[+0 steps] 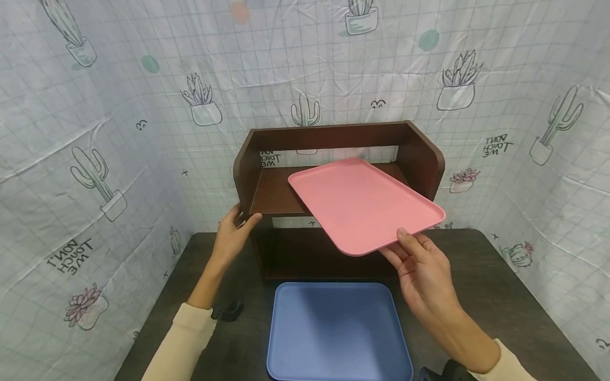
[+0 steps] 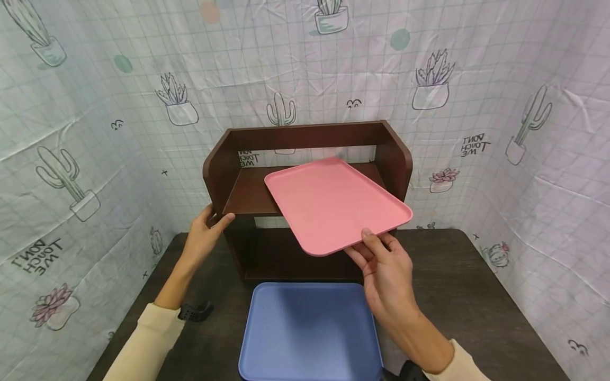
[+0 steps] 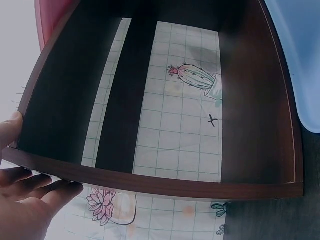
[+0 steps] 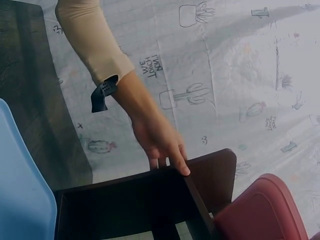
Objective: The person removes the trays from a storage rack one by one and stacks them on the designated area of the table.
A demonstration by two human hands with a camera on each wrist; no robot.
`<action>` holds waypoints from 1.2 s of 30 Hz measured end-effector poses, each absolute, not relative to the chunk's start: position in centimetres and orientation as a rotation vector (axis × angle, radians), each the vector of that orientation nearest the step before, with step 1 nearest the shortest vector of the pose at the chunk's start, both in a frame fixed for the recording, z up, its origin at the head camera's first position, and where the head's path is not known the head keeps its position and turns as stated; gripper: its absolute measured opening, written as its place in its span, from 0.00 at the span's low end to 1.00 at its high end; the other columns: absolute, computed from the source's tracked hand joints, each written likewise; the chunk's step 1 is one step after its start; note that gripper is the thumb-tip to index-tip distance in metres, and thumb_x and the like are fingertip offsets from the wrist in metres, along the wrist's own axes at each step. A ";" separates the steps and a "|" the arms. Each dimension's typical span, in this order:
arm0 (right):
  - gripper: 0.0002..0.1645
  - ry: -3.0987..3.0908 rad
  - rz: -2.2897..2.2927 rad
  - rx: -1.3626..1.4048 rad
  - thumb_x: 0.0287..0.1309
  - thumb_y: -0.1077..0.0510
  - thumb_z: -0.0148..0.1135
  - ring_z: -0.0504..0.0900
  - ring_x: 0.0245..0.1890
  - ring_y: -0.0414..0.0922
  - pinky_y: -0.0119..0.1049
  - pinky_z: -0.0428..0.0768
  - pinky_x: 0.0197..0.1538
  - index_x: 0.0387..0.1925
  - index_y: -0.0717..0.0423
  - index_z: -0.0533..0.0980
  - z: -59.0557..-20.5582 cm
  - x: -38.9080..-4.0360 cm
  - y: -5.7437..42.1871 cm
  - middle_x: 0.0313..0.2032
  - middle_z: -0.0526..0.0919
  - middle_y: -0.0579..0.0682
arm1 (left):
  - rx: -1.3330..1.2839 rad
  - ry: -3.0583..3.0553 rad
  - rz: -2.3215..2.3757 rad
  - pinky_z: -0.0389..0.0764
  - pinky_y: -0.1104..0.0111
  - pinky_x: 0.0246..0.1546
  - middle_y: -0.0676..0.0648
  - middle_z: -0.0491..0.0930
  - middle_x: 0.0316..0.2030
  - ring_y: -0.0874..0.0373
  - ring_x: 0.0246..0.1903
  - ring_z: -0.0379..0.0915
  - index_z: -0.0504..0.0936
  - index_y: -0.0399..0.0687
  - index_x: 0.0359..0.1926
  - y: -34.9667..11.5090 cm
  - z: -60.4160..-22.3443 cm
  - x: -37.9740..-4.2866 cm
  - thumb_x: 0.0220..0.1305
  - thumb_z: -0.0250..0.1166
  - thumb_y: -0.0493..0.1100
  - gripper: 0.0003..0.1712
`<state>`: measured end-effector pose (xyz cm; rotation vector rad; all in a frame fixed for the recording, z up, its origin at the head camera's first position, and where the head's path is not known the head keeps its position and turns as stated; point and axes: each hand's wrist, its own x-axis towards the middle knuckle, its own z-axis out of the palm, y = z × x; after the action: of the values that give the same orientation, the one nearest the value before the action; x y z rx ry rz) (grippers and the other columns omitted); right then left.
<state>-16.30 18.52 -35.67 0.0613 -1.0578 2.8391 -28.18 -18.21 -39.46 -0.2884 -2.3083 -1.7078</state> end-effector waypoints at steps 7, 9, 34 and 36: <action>0.06 -1.040 2.848 0.141 0.78 0.67 0.55 0.93 0.44 0.46 0.41 0.91 0.52 0.51 0.62 0.76 -35.5 -16.3 19.1 0.43 0.90 0.53 | -0.271 -2.324 -1.724 0.71 0.46 0.76 0.35 0.64 0.80 0.36 0.79 0.61 0.63 0.40 0.81 -18.0 -38.9 -27.8 0.77 0.67 0.46 0.40; 0.06 -1.034 2.843 0.166 0.79 0.67 0.55 0.93 0.44 0.47 0.41 0.91 0.51 0.48 0.63 0.78 -35.4 -16.2 19.2 0.42 0.90 0.54 | -0.283 -2.313 -1.718 0.71 0.46 0.76 0.37 0.64 0.80 0.37 0.79 0.62 0.63 0.42 0.81 -18.3 -39.6 -28.4 0.77 0.68 0.47 0.40; 0.14 -1.113 2.816 0.220 0.79 0.68 0.53 0.93 0.39 0.45 0.42 0.92 0.45 0.44 0.65 0.85 -34.5 -15.8 21.5 0.36 0.91 0.55 | -0.347 -2.263 -1.715 0.75 0.48 0.73 0.39 0.69 0.78 0.39 0.77 0.66 0.69 0.44 0.78 -18.5 -40.0 -28.6 0.75 0.69 0.48 0.37; 0.14 -1.122 2.821 0.217 0.79 0.69 0.53 0.92 0.38 0.44 0.41 0.92 0.44 0.44 0.65 0.86 -34.4 -15.8 21.8 0.35 0.91 0.54 | -0.347 -2.255 -1.729 0.75 0.49 0.73 0.39 0.69 0.77 0.39 0.77 0.66 0.68 0.43 0.78 -18.5 -40.1 -28.7 0.76 0.68 0.46 0.36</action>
<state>-15.82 21.77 -34.44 0.2172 -1.1220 2.8212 -28.70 -18.51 -40.08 -0.3469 -2.2554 -1.7293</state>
